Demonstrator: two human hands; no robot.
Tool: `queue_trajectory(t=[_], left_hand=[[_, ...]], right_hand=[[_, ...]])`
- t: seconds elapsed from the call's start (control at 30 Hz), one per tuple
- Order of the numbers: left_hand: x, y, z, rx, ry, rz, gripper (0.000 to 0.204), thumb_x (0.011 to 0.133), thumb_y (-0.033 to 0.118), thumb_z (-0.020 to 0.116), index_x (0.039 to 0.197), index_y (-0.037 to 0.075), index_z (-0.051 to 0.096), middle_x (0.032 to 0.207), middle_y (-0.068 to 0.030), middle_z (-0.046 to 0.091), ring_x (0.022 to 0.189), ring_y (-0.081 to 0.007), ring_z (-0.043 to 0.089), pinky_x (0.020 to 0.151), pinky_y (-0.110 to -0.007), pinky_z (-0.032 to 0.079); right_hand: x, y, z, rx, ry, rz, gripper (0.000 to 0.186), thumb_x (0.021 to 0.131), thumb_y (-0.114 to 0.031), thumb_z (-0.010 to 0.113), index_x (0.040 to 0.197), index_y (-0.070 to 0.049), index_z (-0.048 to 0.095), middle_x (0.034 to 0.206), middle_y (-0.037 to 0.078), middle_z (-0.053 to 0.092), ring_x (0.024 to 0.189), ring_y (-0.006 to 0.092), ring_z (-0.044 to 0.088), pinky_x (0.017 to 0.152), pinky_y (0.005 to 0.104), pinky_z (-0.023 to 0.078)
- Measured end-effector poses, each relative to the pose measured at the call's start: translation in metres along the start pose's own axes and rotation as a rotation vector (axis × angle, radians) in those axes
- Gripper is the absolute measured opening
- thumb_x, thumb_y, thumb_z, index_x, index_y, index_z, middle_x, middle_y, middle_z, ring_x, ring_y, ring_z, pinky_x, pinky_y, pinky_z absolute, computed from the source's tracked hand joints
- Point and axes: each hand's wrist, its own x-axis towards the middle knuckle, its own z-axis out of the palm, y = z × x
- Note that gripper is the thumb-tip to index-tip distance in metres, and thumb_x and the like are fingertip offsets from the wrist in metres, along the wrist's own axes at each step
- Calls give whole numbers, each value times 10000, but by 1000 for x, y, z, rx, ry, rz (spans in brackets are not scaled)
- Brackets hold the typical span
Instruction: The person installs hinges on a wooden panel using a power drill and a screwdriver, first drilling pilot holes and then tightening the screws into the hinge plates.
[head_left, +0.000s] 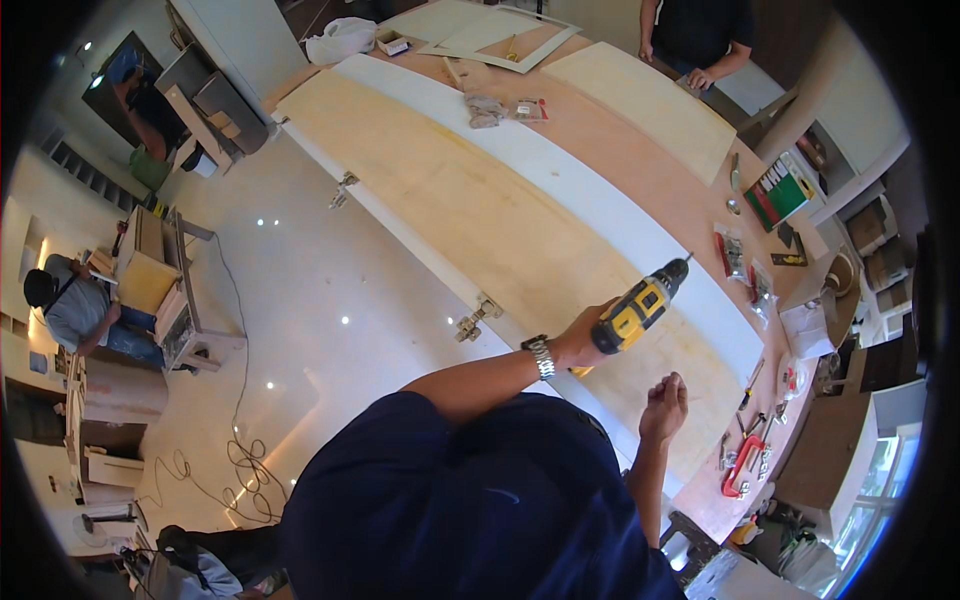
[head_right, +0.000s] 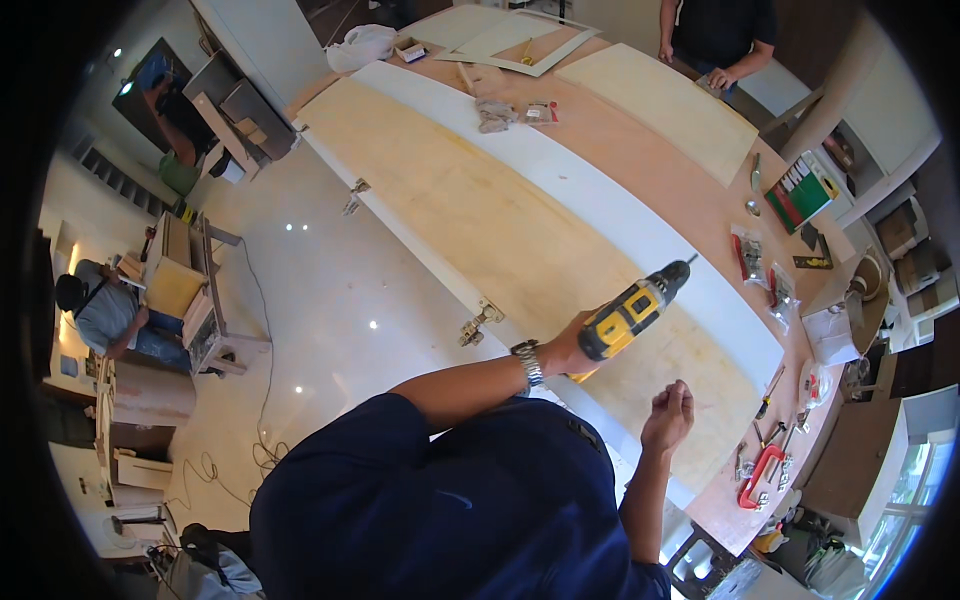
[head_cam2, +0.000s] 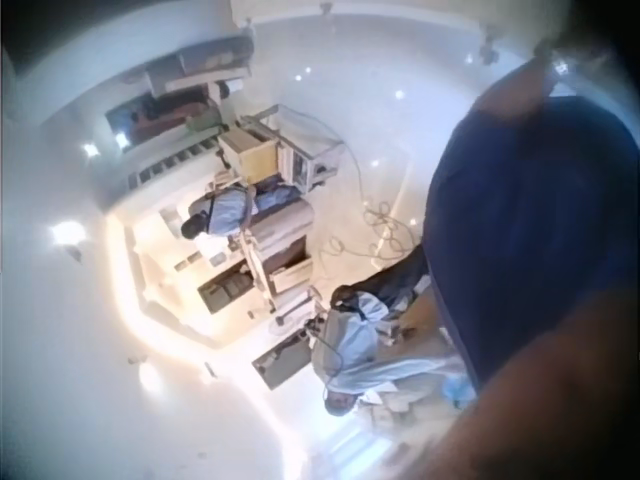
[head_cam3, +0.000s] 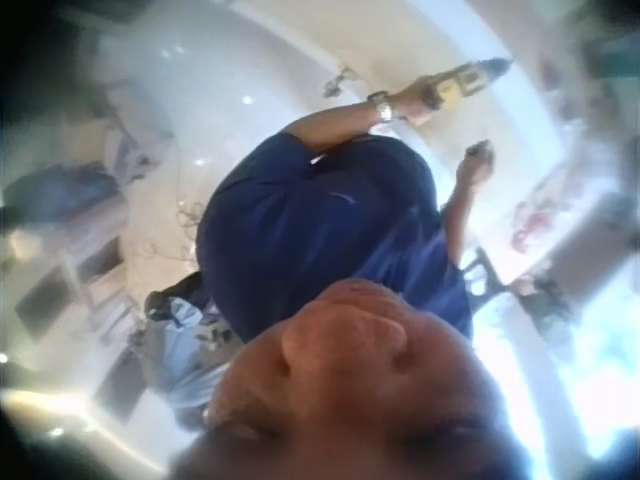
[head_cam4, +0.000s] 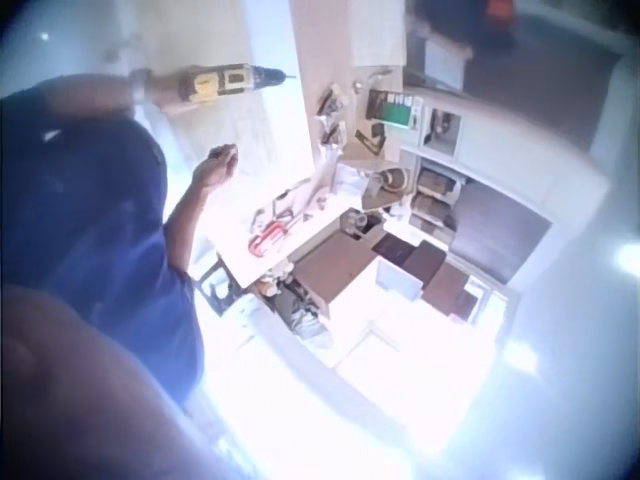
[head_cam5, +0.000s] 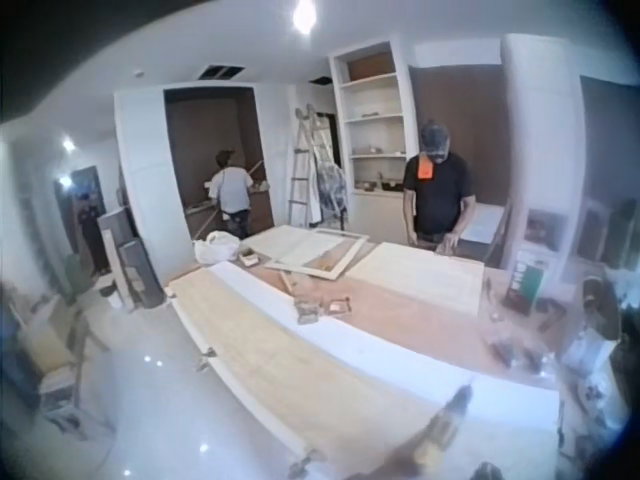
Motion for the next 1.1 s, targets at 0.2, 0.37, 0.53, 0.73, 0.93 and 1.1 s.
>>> queue_trajectory(t=[0.2, 0.37, 0.53, 0.73, 0.93, 1.1], left_hand=[[-48, 25, -25, 242, -123, 126, 427, 780, 145, 728, 1157, 43, 557, 1004, -146, 670, 958, -319, 648, 839, -357, 514], [-83, 43, -31, 264, -278, -17, 514, 723, 318, 760, 1127, 58, 579, 977, -172, 675, 934, -349, 645, 776, -379, 511], [-107, 50, -33, 307, -239, -101, 561, 707, 389, 754, 1143, 75, 591, 975, -160, 683, 934, -333, 655, 796, -377, 501], [-111, 56, -38, 259, -277, -125, 589, 692, 417, 765, 1131, 61, 599, 953, -182, 681, 915, -351, 652, 804, -393, 504], [-141, 39, -38, 296, -234, 22, 574, 729, 162, 755, 1237, -12, 552, 1079, -143, 679, 933, -278, 668, 812, -361, 517], [-177, 50, -55, 575, -328, -57, 265, 790, 172, 760, 957, 5, 640, 913, -112, 690, 804, -250, 677, 709, -342, 527]], right_hand=[[-2, -35, 41, 201, -132, 189, 114, 955, -120, 562, 1045, -51, 577, 858, 7, 577, 712, 90, 529, 649, 223, 460], [3, -42, 46, 462, -327, 365, 134, 988, -183, 511, 983, -60, 564, 852, 16, 585, 704, 94, 523, 645, 226, 460], [-5, -29, 45, 352, -348, 451, 149, 996, -197, 493, 942, -77, 564, 835, 19, 585, 706, 102, 523, 643, 239, 453], [-10, -20, 33, 275, -325, 437, 108, 981, -154, 506, 972, -74, 579, 826, 21, 567, 714, 118, 515, 641, 257, 436], [-21, -5, 40, 186, -328, 528, 93, 946, -158, 555, 908, -73, 555, 767, 18, 545, 643, 103, 537, 568, 258, 445], [-54, -30, 52, 246, -226, 624, 157, 941, -194, 604, 921, -40, 581, 748, 34, 581, 606, 110, 549, 560, 259, 460]])
